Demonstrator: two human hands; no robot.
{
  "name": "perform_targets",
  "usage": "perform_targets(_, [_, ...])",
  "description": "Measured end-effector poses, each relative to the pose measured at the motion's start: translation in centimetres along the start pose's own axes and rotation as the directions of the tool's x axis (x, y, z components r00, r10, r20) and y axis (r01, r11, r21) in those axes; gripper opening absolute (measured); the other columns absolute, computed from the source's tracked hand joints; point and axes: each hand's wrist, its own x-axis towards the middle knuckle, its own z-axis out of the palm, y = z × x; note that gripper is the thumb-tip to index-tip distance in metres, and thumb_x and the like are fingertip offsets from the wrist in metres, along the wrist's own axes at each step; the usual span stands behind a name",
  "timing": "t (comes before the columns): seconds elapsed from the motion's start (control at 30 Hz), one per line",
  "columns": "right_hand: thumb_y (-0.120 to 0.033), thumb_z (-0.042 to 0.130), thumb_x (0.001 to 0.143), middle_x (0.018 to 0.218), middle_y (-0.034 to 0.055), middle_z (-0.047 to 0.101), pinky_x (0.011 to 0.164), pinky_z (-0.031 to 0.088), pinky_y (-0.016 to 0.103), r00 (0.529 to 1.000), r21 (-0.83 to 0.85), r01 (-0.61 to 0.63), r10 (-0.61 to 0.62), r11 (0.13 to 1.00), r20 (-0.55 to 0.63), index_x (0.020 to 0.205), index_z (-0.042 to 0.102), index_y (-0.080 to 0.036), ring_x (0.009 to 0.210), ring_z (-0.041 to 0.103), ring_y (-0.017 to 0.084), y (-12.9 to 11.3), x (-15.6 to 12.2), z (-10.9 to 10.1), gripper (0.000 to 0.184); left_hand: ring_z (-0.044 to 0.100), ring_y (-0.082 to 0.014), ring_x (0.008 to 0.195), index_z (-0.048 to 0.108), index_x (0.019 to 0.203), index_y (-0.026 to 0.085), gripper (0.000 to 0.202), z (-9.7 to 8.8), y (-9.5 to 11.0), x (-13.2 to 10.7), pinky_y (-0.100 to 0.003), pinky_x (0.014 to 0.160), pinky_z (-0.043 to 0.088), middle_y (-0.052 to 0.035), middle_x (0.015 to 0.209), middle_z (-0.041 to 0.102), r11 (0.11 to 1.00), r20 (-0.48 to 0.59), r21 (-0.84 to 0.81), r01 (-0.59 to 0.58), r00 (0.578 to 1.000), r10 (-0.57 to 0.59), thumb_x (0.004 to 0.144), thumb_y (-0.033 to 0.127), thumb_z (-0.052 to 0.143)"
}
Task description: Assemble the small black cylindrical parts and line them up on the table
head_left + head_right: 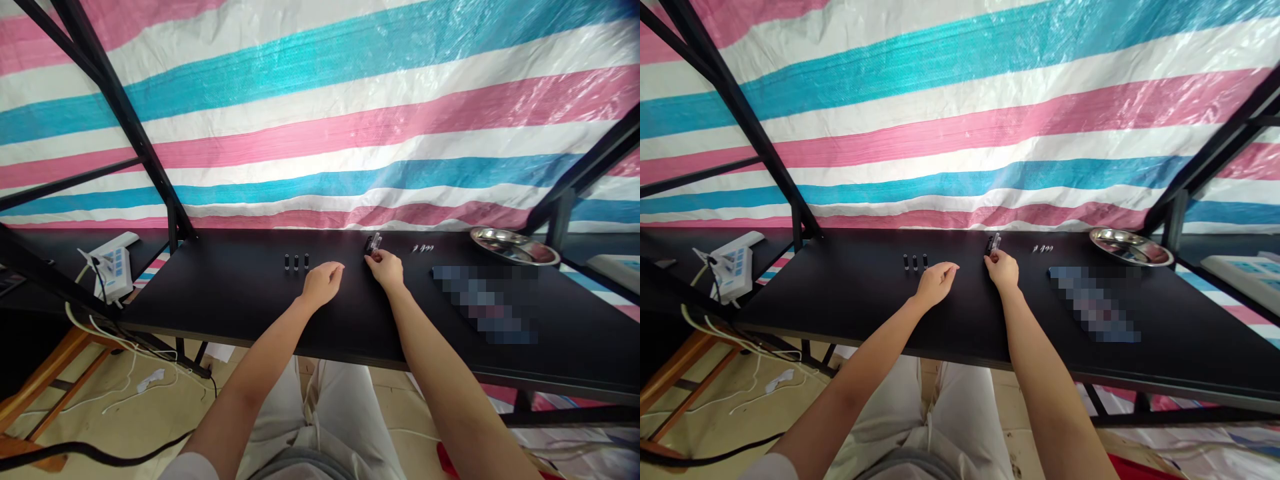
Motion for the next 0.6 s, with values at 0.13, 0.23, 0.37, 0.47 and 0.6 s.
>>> perform_targets(0.13, [-0.034, 0.056, 0.072, 0.074, 0.0054, 0.066, 0.063, 0.04, 0.029, 1.0, -0.005, 0.0, 0.0, 1.0, -0.015, 0.071, 0.062, -0.019, 0.071, 0.058, 0.019, 0.07, 0.04, 0.08, 0.016, 0.062, -0.0149, 0.091, 0.065, 0.097, 0.019, 0.028, 0.07, -0.01, -0.01, -0.026, 0.084, 0.047, -0.0034, 0.1, 0.068, 1.0, 0.019, 0.007, 0.005, 1.0, -0.006, 0.089, 0.024, 0.038])
perform_targets(0.23, [-0.035, 0.056, 0.072, 0.076, 0.006, 0.067, 0.065, 0.041, 0.03, 1.0, -0.014, -0.013, 0.013, 1.0, 0.0, 0.073, 0.062, -0.019, 0.072, 0.059, 0.02, 0.0, 0.13, 0.07, 0.017, 0.062, -0.0148, 0.09, 0.065, 0.098, 0.019, 0.028, 0.17, -0.12, -0.02, -0.026, 0.084, 0.047, -0.0032, 0.1, 0.068, 1.0, 0.024, 0.017, 0.004, 1.0, -0.004, 0.089, 0.024, 0.039])
perform_targets(0.37, [-0.035, 0.056, 0.073, 0.078, 0.0059, 0.067, 0.066, 0.042, 0.031, 1.0, -0.021, -0.023, 0.023, 1.0, 0.012, 0.074, 0.062, -0.019, 0.074, 0.059, 0.02, -0.07, 0.29, 0.06, 0.017, 0.063, -0.0151, 0.087, 0.065, 0.096, 0.019, 0.027, 0.24, -0.22, 0.0, -0.026, 0.082, 0.047, -0.0025, 0.097, 0.069, 0.999, 0.042, 0.037, 0.008, 0.999, -0.01, 0.089, 0.024, 0.04])
perform_targets(0.47, [-0.035, 0.055, 0.074, 0.079, 0.0061, 0.067, 0.067, 0.042, 0.031, 1.0, -0.022, -0.029, 0.029, 0.999, 0.007, 0.075, 0.062, -0.019, 0.075, 0.06, 0.021, -0.08, 0.41, 0.1, 0.017, 0.062, -0.015, 0.087, 0.065, 0.095, 0.02, 0.027, 0.25, -0.24, 0.04, -0.026, 0.081, 0.047, -0.0023, 0.096, 0.069, 0.999, 0.057, 0.047, 0.008, 0.998, -0.01, 0.089, 0.024, 0.039])
perform_targets(0.6, [-0.035, 0.055, 0.074, 0.081, 0.0066, 0.067, 0.068, 0.043, 0.031, 0.999, -0.031, -0.04, 0.04, 0.999, 0.017, 0.077, 0.063, -0.018, 0.078, 0.06, 0.021, -0.05, 0.57, 0.21, 0.019, 0.062, -0.0149, 0.086, 0.065, 0.094, 0.019, 0.027, 0.25, -0.21, 0.07, -0.026, 0.08, 0.047, -0.0025, 0.091, 0.069, 0.998, 0.076, 0.061, -0.007, 0.997, 0.002, 0.089, 0.025, 0.039])
